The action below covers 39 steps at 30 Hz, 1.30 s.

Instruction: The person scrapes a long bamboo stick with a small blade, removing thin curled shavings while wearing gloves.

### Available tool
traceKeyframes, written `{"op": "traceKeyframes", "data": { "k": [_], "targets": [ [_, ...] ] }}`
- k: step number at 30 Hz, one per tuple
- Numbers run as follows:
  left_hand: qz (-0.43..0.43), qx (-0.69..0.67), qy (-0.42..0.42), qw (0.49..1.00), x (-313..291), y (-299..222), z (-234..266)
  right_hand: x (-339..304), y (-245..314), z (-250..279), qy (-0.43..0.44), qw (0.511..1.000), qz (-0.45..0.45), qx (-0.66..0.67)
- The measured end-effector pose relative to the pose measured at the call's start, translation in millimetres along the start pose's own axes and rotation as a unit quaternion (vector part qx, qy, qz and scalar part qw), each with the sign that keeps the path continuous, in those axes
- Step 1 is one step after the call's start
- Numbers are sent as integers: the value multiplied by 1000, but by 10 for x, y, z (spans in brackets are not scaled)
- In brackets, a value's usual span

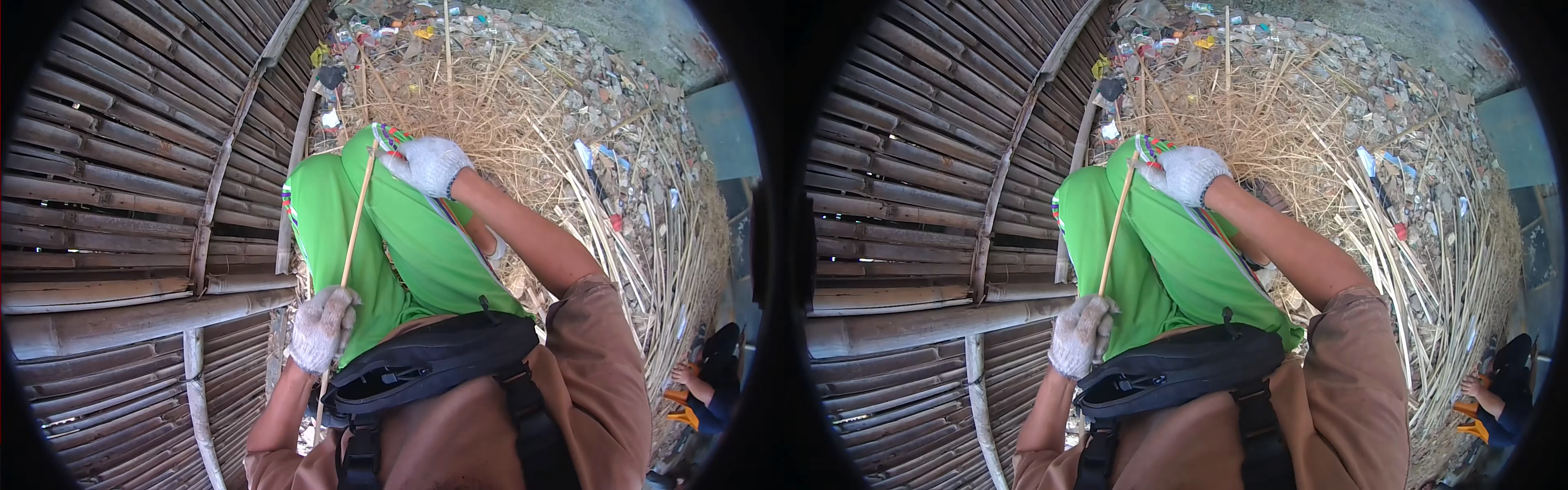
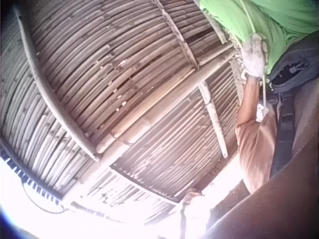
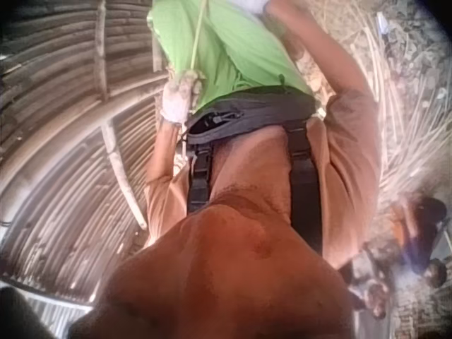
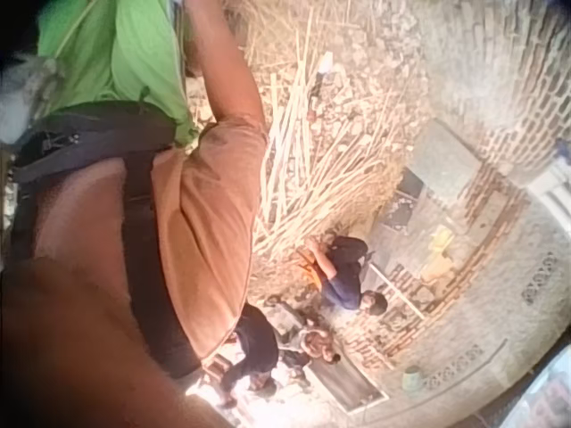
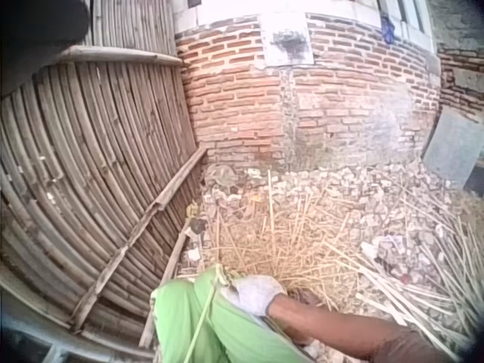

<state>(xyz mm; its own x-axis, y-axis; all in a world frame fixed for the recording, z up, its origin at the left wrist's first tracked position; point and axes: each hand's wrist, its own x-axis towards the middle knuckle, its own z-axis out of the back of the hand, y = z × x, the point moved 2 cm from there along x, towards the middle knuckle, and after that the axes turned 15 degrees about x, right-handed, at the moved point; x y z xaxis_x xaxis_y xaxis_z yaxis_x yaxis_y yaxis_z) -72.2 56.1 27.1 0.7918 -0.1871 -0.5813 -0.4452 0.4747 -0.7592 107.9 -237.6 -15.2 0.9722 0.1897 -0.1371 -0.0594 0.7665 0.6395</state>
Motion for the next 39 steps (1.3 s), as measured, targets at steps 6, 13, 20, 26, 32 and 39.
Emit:
{"op": "traceKeyframes", "data": {
  "k": [6,13,20,26,32,39],
  "targets": [
    [-58,-21,-2,998,-436,706,117,143,-121,-108,-29,998,-19,47],
    [-45,-207,60,976,285,215,89,-134,-195,-221,-121,985,16,119],
    [-52,-132,137,980,845,-262,-88,-96,-121,-106,-51,998,32,19],
    [-20,-117,86,989,751,-234,-177,-96,7,-73,-30,999,19,1],
    [-5,-99,61,993,562,-232,-146,-108,53,-65,-1,1000,-4,-2],
    [11,-100,48,994,262,-139,-63,-102,1,-122,-25,1000,8,15]
  ]
}}
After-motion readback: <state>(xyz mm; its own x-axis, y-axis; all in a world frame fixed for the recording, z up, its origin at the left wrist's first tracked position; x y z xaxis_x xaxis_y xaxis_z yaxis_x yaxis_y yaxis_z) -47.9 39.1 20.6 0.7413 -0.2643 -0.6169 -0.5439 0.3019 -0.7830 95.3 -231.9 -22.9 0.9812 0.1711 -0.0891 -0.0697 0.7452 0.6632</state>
